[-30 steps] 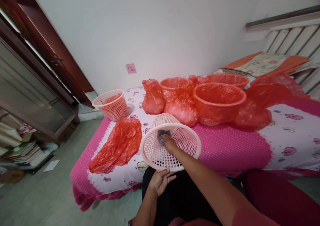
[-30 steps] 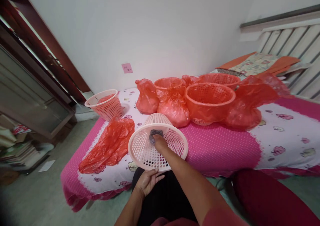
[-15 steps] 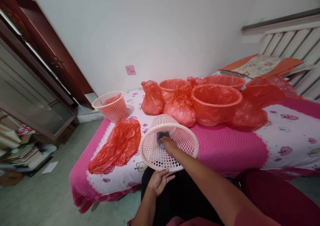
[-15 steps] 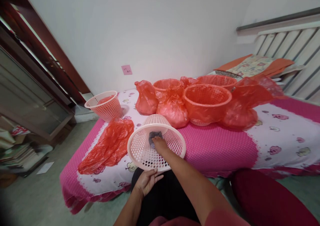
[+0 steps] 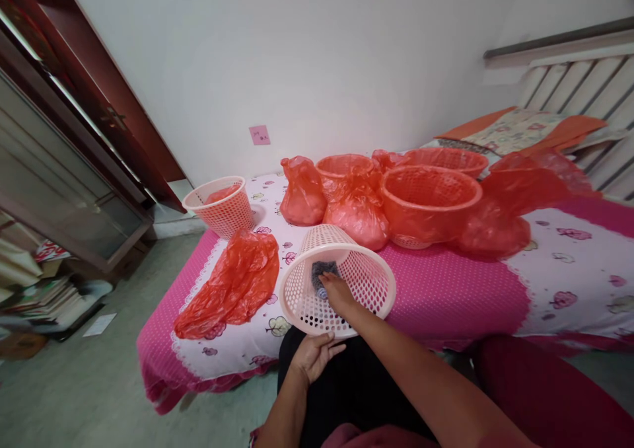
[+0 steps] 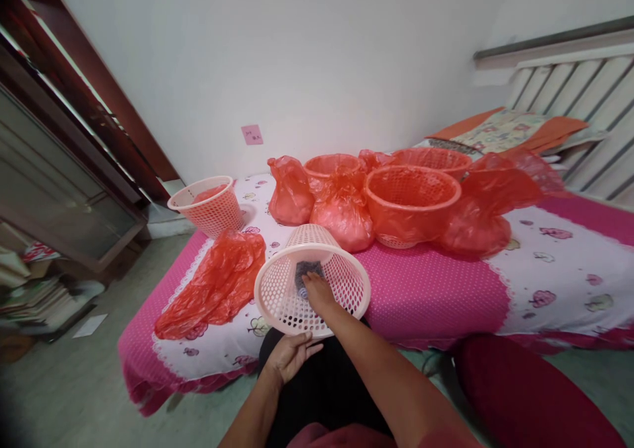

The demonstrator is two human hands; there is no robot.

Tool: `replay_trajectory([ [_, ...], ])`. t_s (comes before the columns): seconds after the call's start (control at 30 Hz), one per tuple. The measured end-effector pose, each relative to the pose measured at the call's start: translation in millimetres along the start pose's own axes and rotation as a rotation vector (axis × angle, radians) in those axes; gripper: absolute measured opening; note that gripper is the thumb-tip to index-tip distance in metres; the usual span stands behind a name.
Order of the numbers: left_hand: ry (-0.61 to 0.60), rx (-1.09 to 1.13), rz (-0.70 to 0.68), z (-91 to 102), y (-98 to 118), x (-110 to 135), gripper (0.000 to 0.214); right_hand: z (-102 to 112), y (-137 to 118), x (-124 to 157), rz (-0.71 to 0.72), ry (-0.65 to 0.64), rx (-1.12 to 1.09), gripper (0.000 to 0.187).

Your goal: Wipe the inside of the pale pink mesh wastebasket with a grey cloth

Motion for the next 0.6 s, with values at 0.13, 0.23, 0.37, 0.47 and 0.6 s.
replay_trajectory([
  [0.13, -0.012, 0.001, 0.009, -2.3, 1, 1, 0.047, -2, -2, 6, 0.008, 0.001, 0.004, 0.064],
  [0.23, -0.004, 0.010, 0.011, -3.3, 1, 1, 0.051, -4, -2, 11, 0.012, 0.002, 0.003, 0.068],
  [0.37, 0.014, 0.009, 0.016, -3.1, 1, 1, 0.044, -7, -2, 17, 0.018, 0.003, -0.003, 0.071],
  [0.47, 0.018, 0.003, 0.020, -2.6, 0, 0, 0.036, -7, -3, 21, 0.017, 0.002, 0.000, 0.068],
  [0.6, 0.014, 0.000, 0.008, -1.6, 0, -1, 0.032, -6, -6, 28, 0.019, -0.005, 0.008, 0.067],
])
Point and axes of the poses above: each hand's wrist, its own x-axis away from the middle knuckle, its own z-axis out of the back of the hand, y = z × x, the point moved 3 cm from there along -x, towards the middle knuckle, and after that the axes turned 8 degrees about z, right-handed, at the moved point
